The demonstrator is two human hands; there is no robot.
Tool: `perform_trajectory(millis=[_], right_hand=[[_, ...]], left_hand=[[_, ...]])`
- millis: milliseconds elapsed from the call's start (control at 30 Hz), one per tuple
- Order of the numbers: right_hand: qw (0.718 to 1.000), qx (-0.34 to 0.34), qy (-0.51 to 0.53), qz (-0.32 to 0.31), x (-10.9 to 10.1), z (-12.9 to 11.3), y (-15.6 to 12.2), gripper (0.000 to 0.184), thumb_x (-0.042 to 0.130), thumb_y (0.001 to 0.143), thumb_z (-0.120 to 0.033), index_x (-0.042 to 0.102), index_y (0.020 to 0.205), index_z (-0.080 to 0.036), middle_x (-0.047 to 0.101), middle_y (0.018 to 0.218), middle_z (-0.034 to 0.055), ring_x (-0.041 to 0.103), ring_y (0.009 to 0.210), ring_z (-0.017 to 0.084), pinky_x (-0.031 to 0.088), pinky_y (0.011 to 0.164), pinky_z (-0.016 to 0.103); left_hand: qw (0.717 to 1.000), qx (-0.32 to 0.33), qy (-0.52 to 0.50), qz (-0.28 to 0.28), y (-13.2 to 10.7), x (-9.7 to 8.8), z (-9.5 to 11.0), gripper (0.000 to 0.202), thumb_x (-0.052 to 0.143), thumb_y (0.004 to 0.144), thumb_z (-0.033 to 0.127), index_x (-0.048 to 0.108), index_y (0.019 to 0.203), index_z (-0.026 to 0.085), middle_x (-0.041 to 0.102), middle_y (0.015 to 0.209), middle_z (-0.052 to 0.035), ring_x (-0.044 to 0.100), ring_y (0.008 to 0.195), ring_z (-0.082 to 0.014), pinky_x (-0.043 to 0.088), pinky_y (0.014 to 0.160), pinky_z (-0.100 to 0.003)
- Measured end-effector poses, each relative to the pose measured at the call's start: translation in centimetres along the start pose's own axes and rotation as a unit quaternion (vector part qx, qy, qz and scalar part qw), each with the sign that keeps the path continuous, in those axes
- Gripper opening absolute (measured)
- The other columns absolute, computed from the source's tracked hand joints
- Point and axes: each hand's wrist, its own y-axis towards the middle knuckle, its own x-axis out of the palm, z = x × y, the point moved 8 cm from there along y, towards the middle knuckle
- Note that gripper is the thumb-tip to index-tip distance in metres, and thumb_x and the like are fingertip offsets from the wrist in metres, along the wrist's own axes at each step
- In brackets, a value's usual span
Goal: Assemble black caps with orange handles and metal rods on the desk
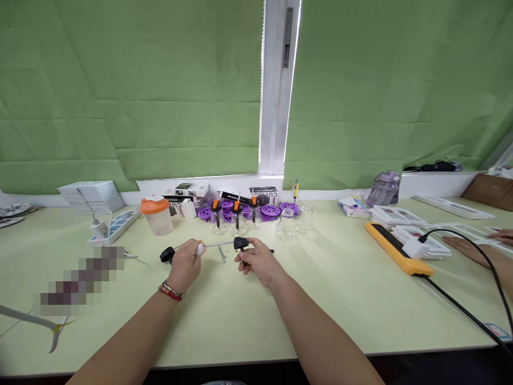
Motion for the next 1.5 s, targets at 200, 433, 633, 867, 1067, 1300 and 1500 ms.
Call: perform_trajectory(millis=[200, 433, 633, 867, 1067, 1300, 1500], right_hand=[[1.0, -0.011, 0.007, 0.016, -1.4, -0.5, -1.0, 0.048, 0.072, 0.068, -0.031, 0.045, 0.106, -0.02, 0.066, 0.072, 0.0014, 0.059, 0.055, 0.012, 0.042, 0.049, 0.023], [0.999, 0.003, 0.041, 0.026, -2.3, 0.1, -0.6, 0.044, 0.073, 0.067, -0.026, 0.048, 0.102, -0.019, 0.066, 0.069, 0.0017, 0.057, 0.052, 0.012, 0.039, 0.046, 0.022], [0.999, 0.003, 0.036, 0.019, -1.7, 0.4, -0.7, 0.043, 0.071, 0.069, -0.027, 0.047, 0.104, -0.018, 0.066, 0.069, 0.002, 0.057, 0.052, 0.011, 0.04, 0.046, 0.022], [0.999, 0.001, 0.04, 0.03, -2.0, 0.4, -0.7, 0.042, 0.069, 0.069, -0.025, 0.047, 0.105, -0.018, 0.066, 0.068, 0.0016, 0.057, 0.052, 0.011, 0.04, 0.046, 0.022], [0.999, 0.007, 0.035, 0.026, -1.8, 0.5, -0.6, 0.04, 0.069, 0.069, -0.025, 0.048, 0.103, -0.018, 0.066, 0.068, 0.0017, 0.057, 0.052, 0.012, 0.04, 0.046, 0.022], [0.999, 0.001, 0.034, 0.027, -2.0, 0.6, -0.5, 0.041, 0.069, 0.069, -0.027, 0.048, 0.103, -0.018, 0.066, 0.069, 0.0015, 0.057, 0.051, 0.011, 0.04, 0.046, 0.022], [0.999, -0.029, -0.011, 0.01, -1.6, -0.1, -0.6, 0.047, 0.071, 0.067, -0.032, 0.046, 0.106, -0.02, 0.066, 0.068, -0.0001, 0.058, 0.051, 0.012, 0.04, 0.046, 0.022]], left_hand=[[0.942, -0.229, -0.231, -0.084, -1.4, 2.6, -1.6, 0.038, 0.035, 0.088, 0.043, 0.041, 0.058, 0.02, 0.045, 0.051, 0.0028, 0.048, 0.046, -0.0127, 0.04, 0.052, -0.026], [0.896, -0.239, -0.358, -0.11, -1.3, 3.9, -1.0, 0.024, 0.061, 0.071, 0.035, 0.053, 0.088, 0.019, 0.054, 0.066, 0.0043, 0.054, 0.055, -0.0107, 0.044, 0.057, -0.025], [0.909, -0.27, -0.299, -0.109, -1.8, 3.9, -2.4, 0.035, 0.048, 0.081, 0.047, 0.052, 0.063, 0.017, 0.05, 0.055, 0.0028, 0.045, 0.044, -0.0093, 0.038, 0.046, -0.024], [0.88, -0.263, -0.376, -0.124, -1.8, 4.6, -1.7, 0.024, 0.059, 0.075, 0.038, 0.051, 0.087, 0.018, 0.054, 0.063, 0.0048, 0.049, 0.047, -0.0085, 0.042, 0.049, -0.022], [0.886, -0.285, -0.338, -0.14, -2.2, 4.9, -2.2, 0.04, 0.042, 0.084, 0.051, 0.049, 0.062, 0.018, 0.048, 0.05, 0.0033, 0.039, 0.039, -0.0076, 0.032, 0.041, -0.021], [0.878, -0.279, -0.362, -0.145, -1.9, 4.7, -1.5, 0.022, 0.057, 0.074, 0.04, 0.048, 0.074, 0.019, 0.051, 0.057, 0.0055, 0.042, 0.043, -0.0078, 0.036, 0.046, -0.021], [0.893, -0.326, -0.277, -0.142, -2.6, 5.0, -3.1, 0.041, 0.035, 0.084, 0.047, 0.04, 0.053, 0.021, 0.047, 0.046, 0.0013, 0.038, 0.038, -0.0109, 0.031, 0.042, -0.024]])
